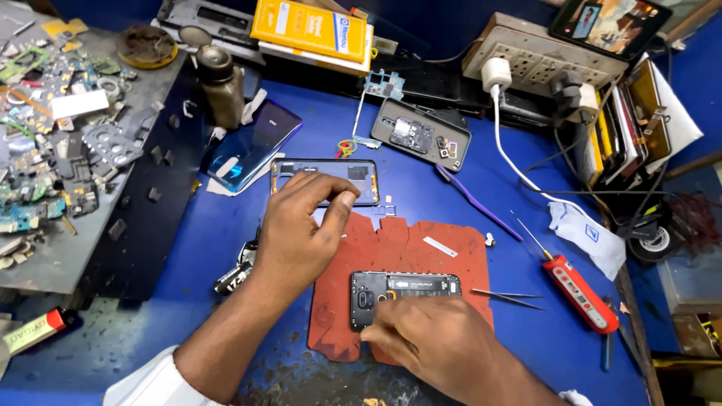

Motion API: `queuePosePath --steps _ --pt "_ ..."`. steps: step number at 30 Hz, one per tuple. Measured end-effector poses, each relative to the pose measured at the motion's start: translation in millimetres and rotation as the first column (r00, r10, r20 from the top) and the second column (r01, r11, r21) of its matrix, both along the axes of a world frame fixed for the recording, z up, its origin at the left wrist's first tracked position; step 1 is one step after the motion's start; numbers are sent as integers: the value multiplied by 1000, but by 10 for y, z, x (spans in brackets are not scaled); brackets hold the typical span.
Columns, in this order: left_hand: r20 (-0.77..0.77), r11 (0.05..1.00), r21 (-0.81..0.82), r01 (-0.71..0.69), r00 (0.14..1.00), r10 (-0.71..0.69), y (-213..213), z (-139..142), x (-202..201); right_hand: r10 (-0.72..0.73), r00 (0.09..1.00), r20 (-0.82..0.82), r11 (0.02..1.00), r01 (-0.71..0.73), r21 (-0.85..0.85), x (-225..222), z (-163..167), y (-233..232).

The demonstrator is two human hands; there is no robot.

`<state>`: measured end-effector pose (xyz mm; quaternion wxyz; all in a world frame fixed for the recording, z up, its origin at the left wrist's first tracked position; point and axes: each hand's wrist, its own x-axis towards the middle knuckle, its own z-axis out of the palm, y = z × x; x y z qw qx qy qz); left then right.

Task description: The person works on a disassembled smartphone at a repair bench. They use a screwdriver-like tool on the phone's internal components, power the phone on and navigate its settings menu with a finger, then continue manipulating the internals and the removed back cover with the tool and by hand.

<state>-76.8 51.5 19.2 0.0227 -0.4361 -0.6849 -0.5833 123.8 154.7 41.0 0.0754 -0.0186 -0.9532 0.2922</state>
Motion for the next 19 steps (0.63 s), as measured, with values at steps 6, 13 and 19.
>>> queuePosePath --steps 6,13,19 --pt "-6 1000 -13 -7 1000 7 -1 -10 -9 129 983 -132 992 -130 4 -52 49 -20" --pt "-22 1000 -1 3 1000 -3 -2 -36 -23 129 992 4 983 -128 -134 -16 78 -26" --pt "3 1000 -8 1 1000 -1 -3 -37 -26 140 986 89 970 -119 -213 -52 211 -74"
